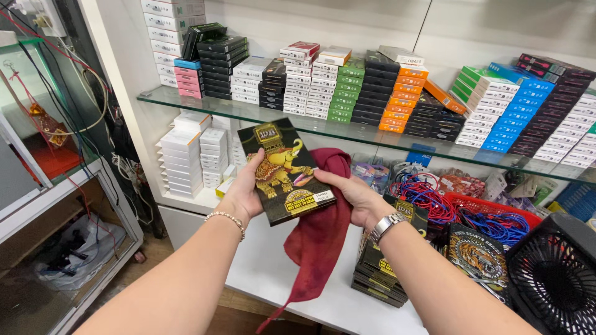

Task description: The person wipes the surfaces of multiple small product boxes with a maroon cloth, then stacks them on a glass shelf. The person repeats this process for several boxes, handling them one at a time and placing them in neat stacks.

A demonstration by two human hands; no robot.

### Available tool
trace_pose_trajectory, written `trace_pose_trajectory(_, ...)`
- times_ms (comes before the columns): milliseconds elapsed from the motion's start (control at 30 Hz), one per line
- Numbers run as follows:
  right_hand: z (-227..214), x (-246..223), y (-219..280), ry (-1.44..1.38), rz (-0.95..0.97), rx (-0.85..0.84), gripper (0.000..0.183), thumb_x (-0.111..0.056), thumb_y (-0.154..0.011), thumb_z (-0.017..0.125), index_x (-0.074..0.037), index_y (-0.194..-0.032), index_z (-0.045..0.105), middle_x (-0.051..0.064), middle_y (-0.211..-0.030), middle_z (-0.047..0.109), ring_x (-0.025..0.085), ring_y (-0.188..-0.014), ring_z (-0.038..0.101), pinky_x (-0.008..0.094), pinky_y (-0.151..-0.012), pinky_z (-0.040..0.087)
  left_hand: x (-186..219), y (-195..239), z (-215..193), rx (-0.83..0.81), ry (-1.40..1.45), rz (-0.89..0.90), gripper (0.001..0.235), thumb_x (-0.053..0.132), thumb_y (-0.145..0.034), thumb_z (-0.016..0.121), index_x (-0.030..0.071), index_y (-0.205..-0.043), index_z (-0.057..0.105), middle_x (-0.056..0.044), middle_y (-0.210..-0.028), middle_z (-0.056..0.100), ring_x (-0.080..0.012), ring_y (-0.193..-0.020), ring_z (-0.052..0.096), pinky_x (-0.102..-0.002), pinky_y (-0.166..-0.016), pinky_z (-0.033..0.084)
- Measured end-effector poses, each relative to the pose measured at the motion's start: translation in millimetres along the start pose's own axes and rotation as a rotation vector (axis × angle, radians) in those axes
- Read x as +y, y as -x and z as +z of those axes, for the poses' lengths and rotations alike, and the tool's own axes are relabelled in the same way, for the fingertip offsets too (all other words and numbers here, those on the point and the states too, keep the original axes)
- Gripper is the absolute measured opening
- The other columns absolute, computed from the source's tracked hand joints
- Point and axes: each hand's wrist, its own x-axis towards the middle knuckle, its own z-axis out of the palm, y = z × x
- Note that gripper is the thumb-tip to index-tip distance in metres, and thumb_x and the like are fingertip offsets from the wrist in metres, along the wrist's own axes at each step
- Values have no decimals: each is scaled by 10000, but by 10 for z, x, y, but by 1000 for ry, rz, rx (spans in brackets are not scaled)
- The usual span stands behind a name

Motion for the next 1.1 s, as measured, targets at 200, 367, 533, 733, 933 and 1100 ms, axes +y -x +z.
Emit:
trace_pose_trajectory(200,505,-28,52,520,-205,247,698,-404,-896,639,-176,-1506,387,97,-1492,548,220,-1355,526,382,-1093,427,15,-21,131,-2,-50,4,682,636,-933,514,103,-1342,625,-120,-1375,665,-297,-1229,648,-473,-1074,502)
trace_pose_trajectory(367,750,296,-274,872,-498,118,700,-451,-991,440,-206,-1610,228,148,-1663,305,284,-1549,234,371,-1210,178,-59,65,357,23,19,69,813,787,-841,442,136,-1287,637,-138,-1315,665,-316,-1176,646,-494,-1010,502)
trace_pose_trajectory(533,194,594,-722,1085,-469,414,684,-381,-1007,480,-259,-1641,255,242,-1503,449,406,-1342,508,421,-1156,395,-26,127,131,-98,-189,-98,614,575,-938,561,103,-1324,634,-127,-1309,699,-278,-1174,680,-467,-1036,546)
trace_pose_trajectory(733,-443,703,-670,132,-155,763,448,-354,-961,581,-128,-1347,549,81,-1189,687,260,-1071,692,439,-891,583,-38,-73,-483,194,-326,-106,447,373,-999,520,30,-1265,628,-167,-1187,728,-290,-1017,720,-443,-902,594)
trace_pose_trajectory(933,-633,505,-330,-112,-164,650,453,-401,-963,566,-107,-1308,556,88,-1189,699,243,-1010,707,445,-839,603,-629,-569,-1048,418,-653,-57,505,77,-950,628,47,-1405,410,-190,-1216,665,-285,-992,716,-509,-800,640)
trace_pose_trajectory(1100,-621,895,-256,54,-55,718,433,-344,-932,644,-123,-1299,582,95,-1172,701,213,-974,692,407,-820,590,-1221,-849,-1250,402,-607,-226,587,15,-936,636,103,-1461,388,-191,-1219,664,-308,-970,714,-540,-756,637)
